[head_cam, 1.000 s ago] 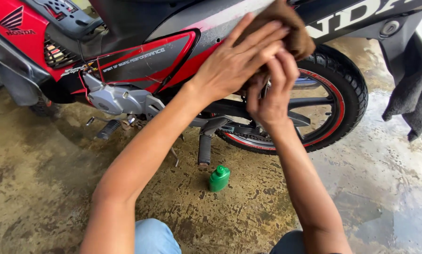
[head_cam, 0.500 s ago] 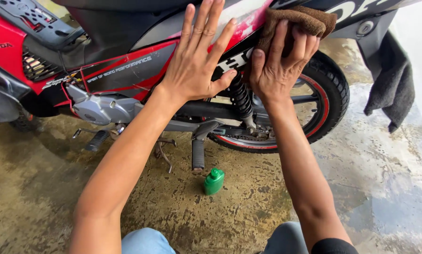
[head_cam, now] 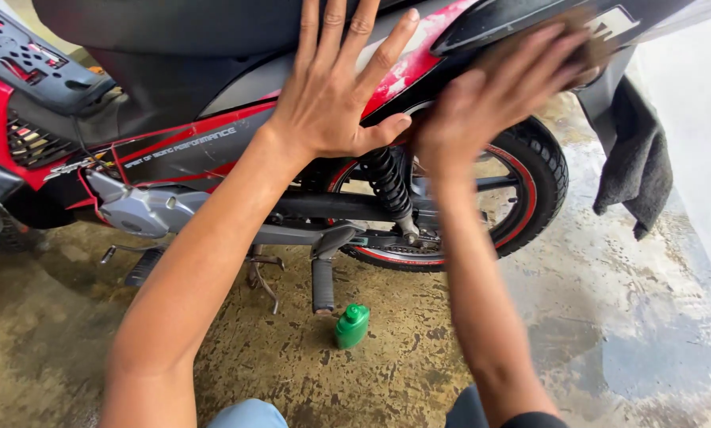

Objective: The person wipes the rear tire, chain, and swingarm of a red Honda motorcycle using a brown cloth. They then proceed to wipe the side fairing, engine casing, and front fender, moving systematically along the vehicle's side.

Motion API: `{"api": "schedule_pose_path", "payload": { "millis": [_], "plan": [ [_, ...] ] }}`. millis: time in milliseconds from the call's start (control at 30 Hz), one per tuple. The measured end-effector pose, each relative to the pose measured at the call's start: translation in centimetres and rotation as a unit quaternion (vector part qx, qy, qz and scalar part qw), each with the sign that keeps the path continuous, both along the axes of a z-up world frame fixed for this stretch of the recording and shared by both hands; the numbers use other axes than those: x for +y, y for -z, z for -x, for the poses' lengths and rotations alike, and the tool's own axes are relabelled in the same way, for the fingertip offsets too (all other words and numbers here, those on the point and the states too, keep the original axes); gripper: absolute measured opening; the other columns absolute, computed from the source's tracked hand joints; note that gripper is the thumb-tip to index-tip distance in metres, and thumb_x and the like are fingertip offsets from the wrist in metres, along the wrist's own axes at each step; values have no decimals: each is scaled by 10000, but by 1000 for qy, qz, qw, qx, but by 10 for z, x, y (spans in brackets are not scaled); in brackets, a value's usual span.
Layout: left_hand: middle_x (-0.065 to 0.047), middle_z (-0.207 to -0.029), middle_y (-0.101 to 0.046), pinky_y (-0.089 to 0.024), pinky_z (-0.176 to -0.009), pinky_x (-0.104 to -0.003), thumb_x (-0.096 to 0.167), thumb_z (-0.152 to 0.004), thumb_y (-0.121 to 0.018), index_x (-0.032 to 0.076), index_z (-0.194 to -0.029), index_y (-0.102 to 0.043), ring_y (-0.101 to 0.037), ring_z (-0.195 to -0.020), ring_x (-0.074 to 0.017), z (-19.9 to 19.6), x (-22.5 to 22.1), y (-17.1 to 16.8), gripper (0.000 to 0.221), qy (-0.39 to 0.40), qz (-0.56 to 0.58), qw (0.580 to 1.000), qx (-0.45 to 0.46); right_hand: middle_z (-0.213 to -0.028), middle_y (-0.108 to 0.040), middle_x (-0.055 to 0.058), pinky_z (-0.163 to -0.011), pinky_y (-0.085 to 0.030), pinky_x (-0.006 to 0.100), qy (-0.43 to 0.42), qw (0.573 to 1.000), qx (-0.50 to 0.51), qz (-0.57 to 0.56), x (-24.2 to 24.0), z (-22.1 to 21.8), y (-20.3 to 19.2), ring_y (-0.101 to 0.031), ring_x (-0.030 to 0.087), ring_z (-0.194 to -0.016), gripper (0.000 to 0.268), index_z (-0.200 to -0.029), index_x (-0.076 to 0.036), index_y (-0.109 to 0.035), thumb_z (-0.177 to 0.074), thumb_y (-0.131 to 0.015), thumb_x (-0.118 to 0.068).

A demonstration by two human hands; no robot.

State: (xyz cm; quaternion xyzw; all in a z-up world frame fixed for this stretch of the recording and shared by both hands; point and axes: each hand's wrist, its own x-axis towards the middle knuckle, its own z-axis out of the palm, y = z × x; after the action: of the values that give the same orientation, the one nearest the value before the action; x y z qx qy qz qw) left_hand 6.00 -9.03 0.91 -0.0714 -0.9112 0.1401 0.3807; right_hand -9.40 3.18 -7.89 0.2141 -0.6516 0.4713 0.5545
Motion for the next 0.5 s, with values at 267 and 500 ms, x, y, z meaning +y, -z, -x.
{"api": "schedule_pose_path", "payload": {
  "millis": [267, 500],
  "plan": [
    [-279, -1629, -188, -8, -1159, -690, 677, -1074, -368, 98, -1651, -392, -132, -1510, -446, -8, -3, -3, 818, 43, -13, 998, -39, -1489, -293, 56, -1328, -127, 539, -26, 989, 124, -76, 2, 4, 16, -283, 286, -1441, 601, -1627, -186, -221, -1089, -248, -452],
    [-241, -1637, -182, 25, -1146, -658, 650, -1108, -371, 128, -1654, -380, -97, -1500, -384, 3, -8, 3, 756, 23, -6, 999, -31, -1867, -2, -189, -1617, 49, 431, -127, 990, -37, 51, 67, 88, -8, 85, 109, -1824, 609, -1755, -439, -100, -1236, -401, -333]
  ]
}}
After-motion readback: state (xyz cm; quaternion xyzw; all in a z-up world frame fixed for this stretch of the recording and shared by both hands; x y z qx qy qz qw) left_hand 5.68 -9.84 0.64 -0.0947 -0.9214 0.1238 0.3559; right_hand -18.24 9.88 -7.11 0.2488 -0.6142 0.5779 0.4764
